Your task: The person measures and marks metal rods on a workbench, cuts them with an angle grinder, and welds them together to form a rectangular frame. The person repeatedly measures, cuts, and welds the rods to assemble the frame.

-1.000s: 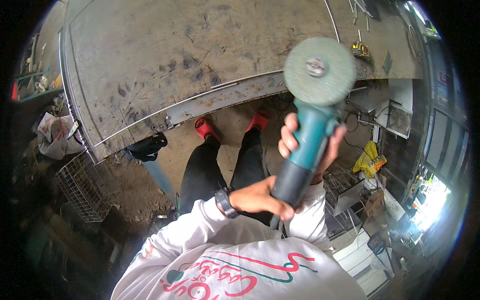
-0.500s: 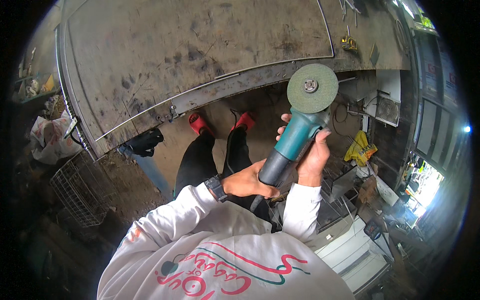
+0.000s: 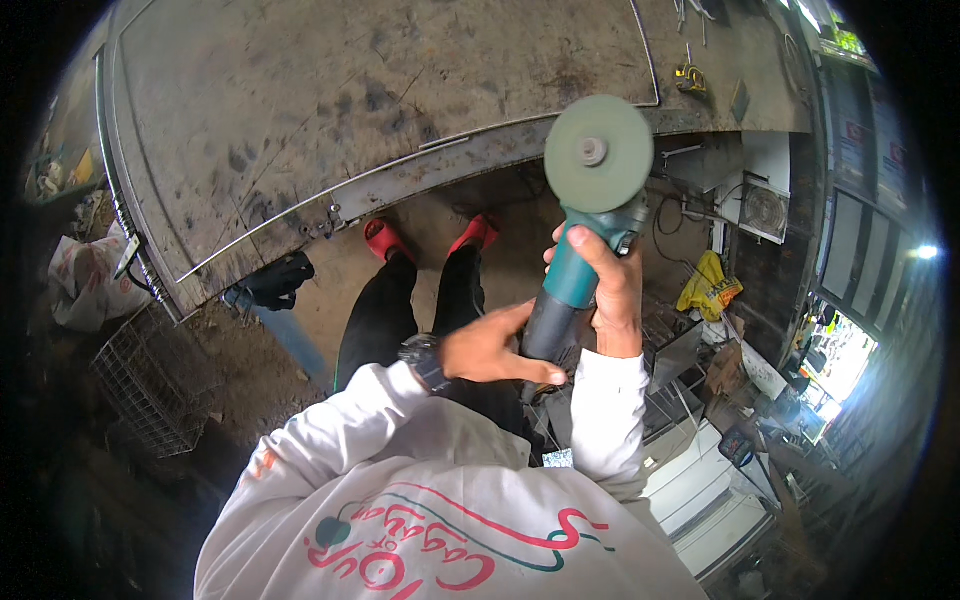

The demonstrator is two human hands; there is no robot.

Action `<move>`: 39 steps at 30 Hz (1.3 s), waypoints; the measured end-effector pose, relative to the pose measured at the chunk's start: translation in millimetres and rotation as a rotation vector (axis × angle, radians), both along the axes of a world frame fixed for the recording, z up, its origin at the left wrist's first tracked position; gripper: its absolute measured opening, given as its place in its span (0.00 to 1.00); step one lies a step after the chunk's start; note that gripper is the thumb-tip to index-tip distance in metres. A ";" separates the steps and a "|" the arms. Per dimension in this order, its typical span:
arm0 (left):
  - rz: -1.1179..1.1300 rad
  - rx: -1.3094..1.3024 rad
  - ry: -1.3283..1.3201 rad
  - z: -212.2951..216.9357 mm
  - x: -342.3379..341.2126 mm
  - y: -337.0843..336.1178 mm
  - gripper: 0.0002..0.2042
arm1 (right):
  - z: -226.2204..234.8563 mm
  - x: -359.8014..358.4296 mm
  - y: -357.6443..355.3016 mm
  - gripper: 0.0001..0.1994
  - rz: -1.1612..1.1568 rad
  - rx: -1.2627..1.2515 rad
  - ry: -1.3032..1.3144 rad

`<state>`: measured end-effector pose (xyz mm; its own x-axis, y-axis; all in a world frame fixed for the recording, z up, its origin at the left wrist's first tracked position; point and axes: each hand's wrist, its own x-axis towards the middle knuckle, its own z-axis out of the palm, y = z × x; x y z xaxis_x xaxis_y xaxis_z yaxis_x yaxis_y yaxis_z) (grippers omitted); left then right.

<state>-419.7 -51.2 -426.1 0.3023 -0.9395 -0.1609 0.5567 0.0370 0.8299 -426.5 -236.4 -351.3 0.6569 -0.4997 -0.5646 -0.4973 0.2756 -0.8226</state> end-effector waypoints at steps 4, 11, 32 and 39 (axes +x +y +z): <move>0.502 0.329 -0.779 -38.4 99.2 45.8 0.29 | -2.1 16.6 -11.0 0.24 0.112 -0.108 0.179; 0.483 0.485 -1.299 -108.3 181.3 123.4 0.11 | -34.0 54.1 4.8 0.37 0.365 -0.163 0.146; 0.545 0.529 -1.356 -115.3 173.1 117.3 0.10 | -82.5 75.0 3.3 0.49 0.618 -0.244 0.231; 0.544 0.532 -1.363 -115.1 173.4 116.6 0.10 | -85.5 73.3 5.5 0.51 0.613 -0.251 0.252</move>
<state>-246.4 65.4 -541.2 0.7636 -0.5990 0.2412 -0.5812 -0.4749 0.6608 -353.2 -230.9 -436.7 0.7258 -0.2167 -0.6528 -0.6860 -0.2977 -0.6639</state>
